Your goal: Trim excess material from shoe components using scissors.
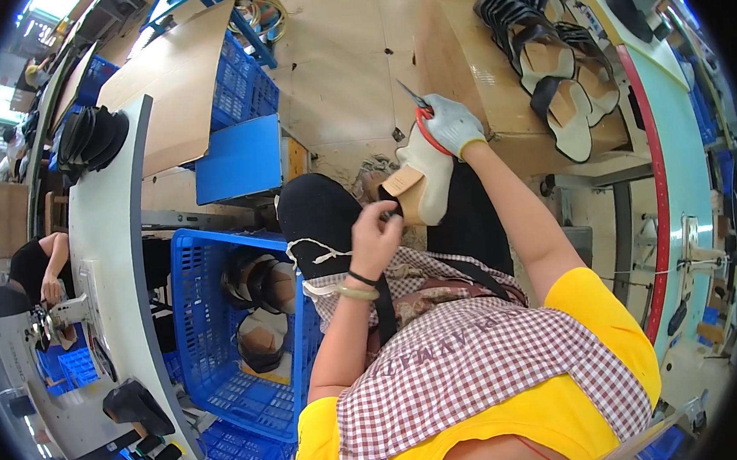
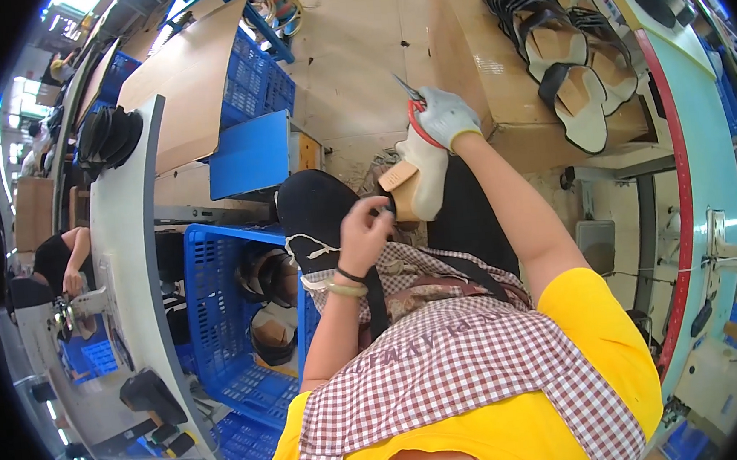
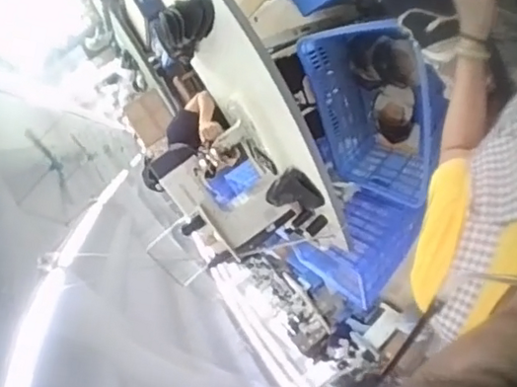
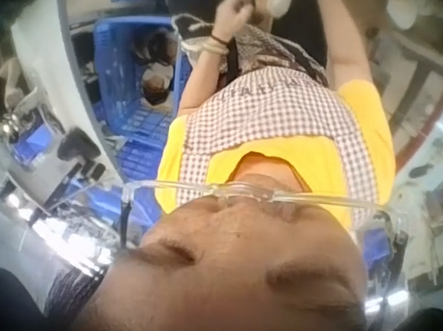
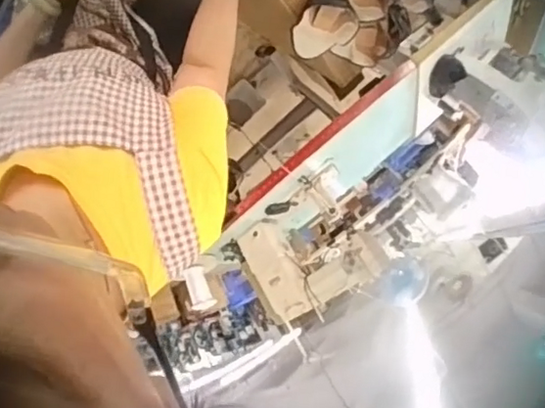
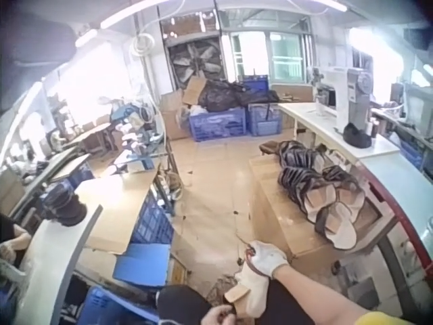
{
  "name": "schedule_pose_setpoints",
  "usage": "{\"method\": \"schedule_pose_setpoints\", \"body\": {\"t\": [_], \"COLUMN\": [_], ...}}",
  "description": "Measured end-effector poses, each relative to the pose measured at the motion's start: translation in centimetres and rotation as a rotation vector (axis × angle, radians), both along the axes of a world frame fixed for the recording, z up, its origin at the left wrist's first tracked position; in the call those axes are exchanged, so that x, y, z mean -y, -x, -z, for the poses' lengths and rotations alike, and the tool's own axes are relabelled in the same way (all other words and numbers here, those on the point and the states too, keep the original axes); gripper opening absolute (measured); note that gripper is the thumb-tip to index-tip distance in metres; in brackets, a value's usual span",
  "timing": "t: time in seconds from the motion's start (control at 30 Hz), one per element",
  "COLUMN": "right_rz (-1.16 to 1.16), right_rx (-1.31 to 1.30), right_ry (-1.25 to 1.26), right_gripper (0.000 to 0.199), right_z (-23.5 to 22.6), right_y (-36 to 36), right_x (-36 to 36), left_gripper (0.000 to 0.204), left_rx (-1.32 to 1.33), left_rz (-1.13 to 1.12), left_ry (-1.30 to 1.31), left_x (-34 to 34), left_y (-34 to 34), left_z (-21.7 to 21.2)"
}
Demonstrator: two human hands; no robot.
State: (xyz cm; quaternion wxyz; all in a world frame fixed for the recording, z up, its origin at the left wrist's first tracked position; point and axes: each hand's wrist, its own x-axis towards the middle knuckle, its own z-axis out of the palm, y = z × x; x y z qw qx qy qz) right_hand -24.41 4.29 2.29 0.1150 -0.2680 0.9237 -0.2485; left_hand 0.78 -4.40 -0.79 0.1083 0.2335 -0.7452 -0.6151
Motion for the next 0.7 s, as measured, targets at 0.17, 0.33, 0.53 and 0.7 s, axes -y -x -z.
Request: {"method": "schedule_pose_setpoints", "body": {"t": [0.17, 0.33, 0.53, 0.7], "right_rz": [-0.007, 0.219, 0.397, 0.468], "right_rx": [0.061, -0.058, 0.518, 0.732], "right_ry": [-0.039, 0.336, 0.790, 0.835], "right_gripper": [0.033, 0.047, 0.054, 0.056], "right_z": [-1.6, 1.7, 0.6, -0.3], "right_y": [-1.6, -0.3, -3.7, -6.1], "right_x": [2.4, 0.4, -3.6, -6.7], "left_gripper": [0.049, 0.046, 0.039, 0.035], "left_rx": [0.053, -0.056, -0.188, -0.045], "left_rz": [0.004, -0.003, -0.080, -0.147], "left_ry": [0.201, -0.415, -0.265, -0.184], "left_x": [-2.3, -1.2, 2.3, 3.8], "left_y": [0.0, 0.6, 1.8, 4.5], "left_z": [2.0, 0.4, 1.0, -0.5]}}
